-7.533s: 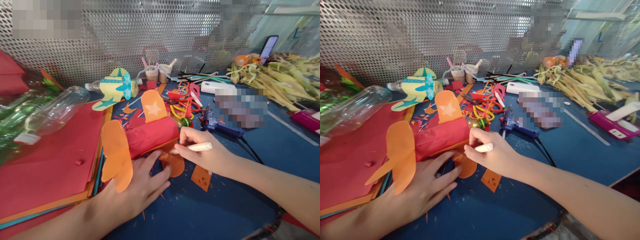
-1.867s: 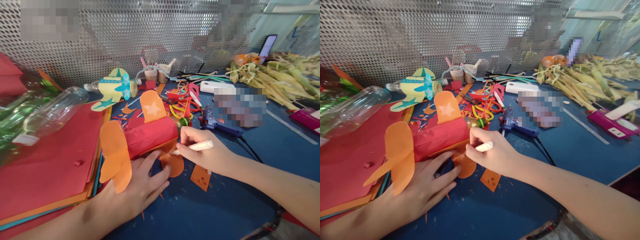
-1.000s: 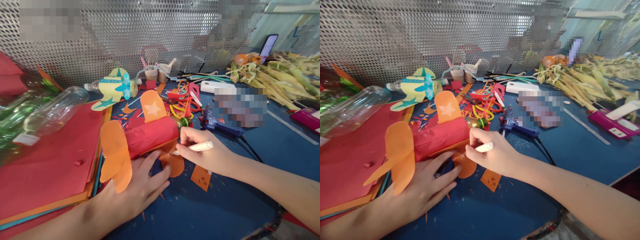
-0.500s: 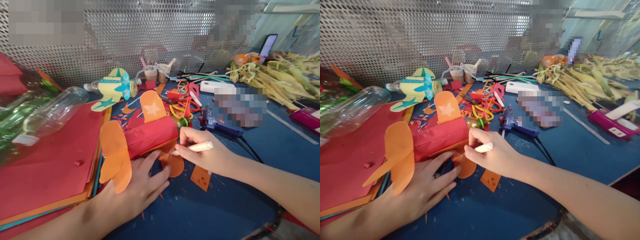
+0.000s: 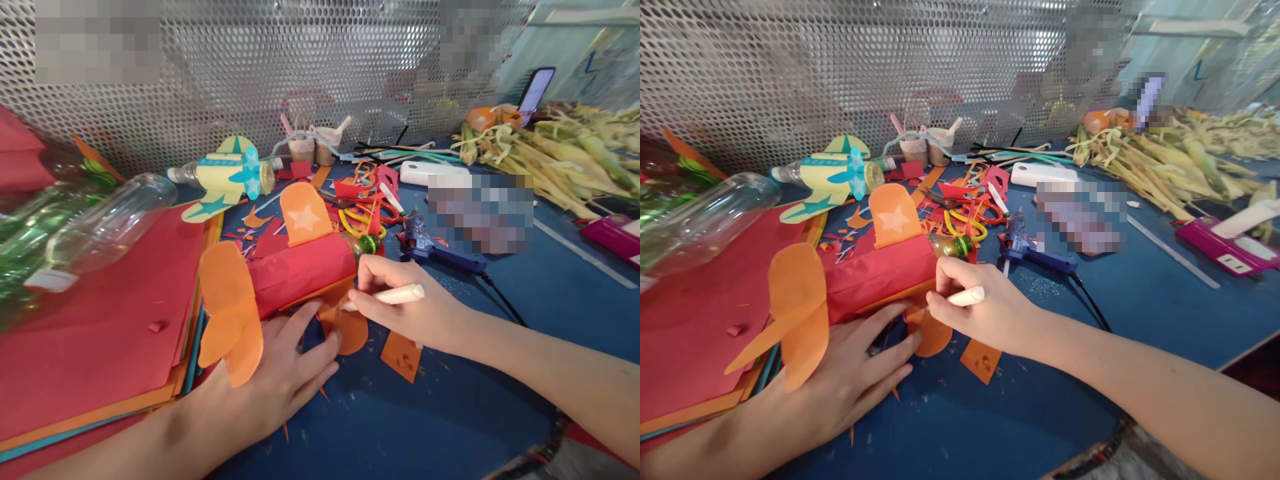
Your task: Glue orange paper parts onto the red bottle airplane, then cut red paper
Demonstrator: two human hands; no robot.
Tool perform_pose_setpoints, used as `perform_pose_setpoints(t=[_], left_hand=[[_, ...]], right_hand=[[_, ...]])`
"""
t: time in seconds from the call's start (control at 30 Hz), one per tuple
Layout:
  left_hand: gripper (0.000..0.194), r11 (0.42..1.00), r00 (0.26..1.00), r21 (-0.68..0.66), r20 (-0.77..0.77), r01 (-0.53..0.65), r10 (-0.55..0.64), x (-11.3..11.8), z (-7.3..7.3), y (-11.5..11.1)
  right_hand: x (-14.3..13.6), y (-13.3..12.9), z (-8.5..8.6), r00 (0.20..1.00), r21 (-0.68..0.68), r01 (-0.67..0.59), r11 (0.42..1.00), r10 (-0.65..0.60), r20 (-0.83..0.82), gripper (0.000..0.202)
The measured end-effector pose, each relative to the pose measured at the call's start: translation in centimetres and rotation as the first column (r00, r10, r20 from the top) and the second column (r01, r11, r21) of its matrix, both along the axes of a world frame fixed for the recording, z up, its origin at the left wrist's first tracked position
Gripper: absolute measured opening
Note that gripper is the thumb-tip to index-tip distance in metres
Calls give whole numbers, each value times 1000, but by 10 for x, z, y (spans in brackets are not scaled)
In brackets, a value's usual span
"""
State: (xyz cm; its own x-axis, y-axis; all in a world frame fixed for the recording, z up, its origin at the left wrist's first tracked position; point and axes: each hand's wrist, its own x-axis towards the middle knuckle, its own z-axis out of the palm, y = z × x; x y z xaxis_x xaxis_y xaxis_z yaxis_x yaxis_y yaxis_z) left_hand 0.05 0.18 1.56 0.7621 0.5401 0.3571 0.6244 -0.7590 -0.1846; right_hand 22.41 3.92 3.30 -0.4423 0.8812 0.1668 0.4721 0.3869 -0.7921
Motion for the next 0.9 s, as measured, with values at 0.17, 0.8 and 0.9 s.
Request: perform_pose_setpoints(t=[0.17, 0.8, 0.9], left_hand=[[33, 999, 1000, -28, -8, 23, -23, -2, 0, 2], [27, 997, 1000, -82, -12, 10, -11, 2, -3, -3], [32, 993, 1000, -115, 1, 24, -24, 4, -3, -3]], right_hand=[[1, 1, 1, 1000, 15, -3, 1000, 3, 8, 25], [4, -1, -2, 997, 72, 62, 995, -65, 43, 24], [11, -5, -3, 982, 109, 116, 987, -97, -160, 30]])
